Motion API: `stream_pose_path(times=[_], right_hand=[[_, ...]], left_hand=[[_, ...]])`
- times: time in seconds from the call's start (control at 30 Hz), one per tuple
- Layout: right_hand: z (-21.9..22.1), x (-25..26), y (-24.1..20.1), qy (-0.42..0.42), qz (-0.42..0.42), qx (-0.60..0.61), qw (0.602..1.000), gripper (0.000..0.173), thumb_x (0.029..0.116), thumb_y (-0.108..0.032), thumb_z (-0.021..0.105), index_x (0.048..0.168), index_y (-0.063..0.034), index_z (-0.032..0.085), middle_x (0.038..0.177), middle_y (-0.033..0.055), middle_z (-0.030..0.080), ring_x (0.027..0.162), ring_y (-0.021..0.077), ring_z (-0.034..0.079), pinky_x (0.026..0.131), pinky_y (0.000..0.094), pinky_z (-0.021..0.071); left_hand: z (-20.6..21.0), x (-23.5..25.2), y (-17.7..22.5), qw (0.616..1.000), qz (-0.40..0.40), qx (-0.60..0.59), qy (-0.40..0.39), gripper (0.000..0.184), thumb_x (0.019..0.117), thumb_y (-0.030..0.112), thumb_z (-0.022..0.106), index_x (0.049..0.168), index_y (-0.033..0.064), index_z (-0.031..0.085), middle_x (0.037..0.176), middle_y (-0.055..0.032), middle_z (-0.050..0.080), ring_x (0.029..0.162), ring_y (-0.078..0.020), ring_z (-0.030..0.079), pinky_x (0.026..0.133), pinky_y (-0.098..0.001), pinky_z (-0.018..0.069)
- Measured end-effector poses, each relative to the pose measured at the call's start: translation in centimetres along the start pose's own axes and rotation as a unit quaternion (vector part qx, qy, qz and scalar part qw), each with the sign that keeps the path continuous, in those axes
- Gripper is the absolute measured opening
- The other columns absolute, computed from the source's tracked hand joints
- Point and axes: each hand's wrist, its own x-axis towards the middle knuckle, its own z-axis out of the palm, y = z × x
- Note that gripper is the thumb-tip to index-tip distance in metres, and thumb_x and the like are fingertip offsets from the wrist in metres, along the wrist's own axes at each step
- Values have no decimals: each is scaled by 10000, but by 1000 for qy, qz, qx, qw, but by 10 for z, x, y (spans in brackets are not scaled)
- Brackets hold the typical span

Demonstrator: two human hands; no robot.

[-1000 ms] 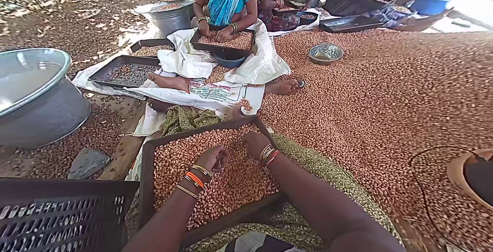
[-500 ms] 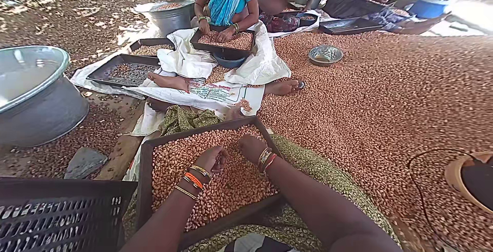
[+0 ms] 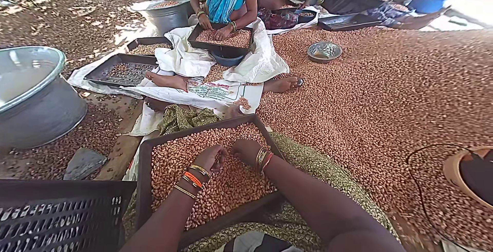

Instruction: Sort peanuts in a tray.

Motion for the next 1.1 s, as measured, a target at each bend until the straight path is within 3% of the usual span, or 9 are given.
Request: stream_pose_path(times=[0.23, 0.33, 0.43, 0.53, 0.63, 0.73, 0.87, 0.97, 1.1], right_hand=[[-1, -1, -2, 15, 51, -2, 999, 285, 1062, -149, 506, 1255, -8, 662, 1345, 204, 621, 1229, 380, 629, 986, 589, 521], [-11, -6, 11, 97, 53, 102, 989, 275, 1051, -163, 541, 1200, 14, 689, 1254, 197, 656, 1183, 320, 639, 1045, 492, 493], [-26, -22, 5, 191, -21, 234, 953, 246, 1006, -184, 646, 1089, 35, 722, 1049, 167, 700, 960, 206, 658, 912, 346, 519], [-34, -29, -3, 190, -94, 276, 937, 244, 1018, -181, 638, 1110, 22, 736, 1010, 131, 705, 871, 123, 652, 834, 260, 539], [-28, -23, 9, 135, -88, 177, 971, 260, 1045, -122, 552, 1139, 41, 731, 1099, 197, 717, 1030, 253, 679, 982, 376, 512], [-11, -10, 22, 15, -129, 55, 990, 220, 1008, -56, 601, 1154, 16, 750, 1213, 228, 699, 1227, 374, 619, 1132, 516, 408], [-21, -14, 15, -123, -50, -103, 986, 170, 982, -78, 637, 1072, -4, 761, 1176, 253, 686, 1204, 481, 593, 969, 703, 446], [-40, -27, 15, -154, -2, -131, 979, 186, 998, -104, 623, 1077, 4, 752, 1156, 254, 691, 1167, 480, 614, 931, 715, 447], [-35, -27, 27, -56, -36, -48, 997, 221, 961, 36, 580, 1101, 17, 751, 1162, 245, 701, 1167, 431, 638, 1027, 616, 469]], left_hand=[[0, 0, 1, 1000, 4, 5, 2, 444, 1137, 342, 318, 963, 73, 626, 633, 1, 529, 454, -81, 432, 428, -207, 348], [0, 1, -1, 1000, 2, -7, -3, 453, 1138, 351, 312, 970, 64, 621, 641, -6, 531, 452, -83, 428, 422, -208, 346], [0, 1, -3, 999, -8, -22, -31, 521, 1138, 410, 250, 1010, 68, 622, 643, -4, 536, 453, -77, 419, 423, -209, 333], [1, 2, -7, 994, -18, -54, -92, 673, 1118, 497, 112, 1036, 69, 625, 638, 3, 527, 451, -74, 400, 414, -211, 312], [1, 1, -9, 990, -14, -78, -120, 549, 1136, 403, 172, 958, 86, 583, 635, 16, 507, 430, -50, 365, 396, -185, 286], [3, -2, -3, 996, -14, -49, -74, 436, 1136, 325, 289, 918, 87, 582, 634, 7, 516, 440, -64, 383, 410, -195, 304], [3, -3, 0, 1000, 3, -11, -26, 374, 1124, 271, 347, 935, 80, 607, 650, 0, 546, 445, -71, 424, 409, -196, 329], [3, -1, -1, 1000, 1, 2, -17, 376, 1126, 291, 354, 944, 83, 609, 656, 0, 547, 452, -74, 431, 413, -197, 332], [5, -1, -2, 1000, 1, 16, -22, 383, 1129, 305, 358, 961, 80, 619, 659, 4, 550, 462, -70, 434, 420, -194, 323]])
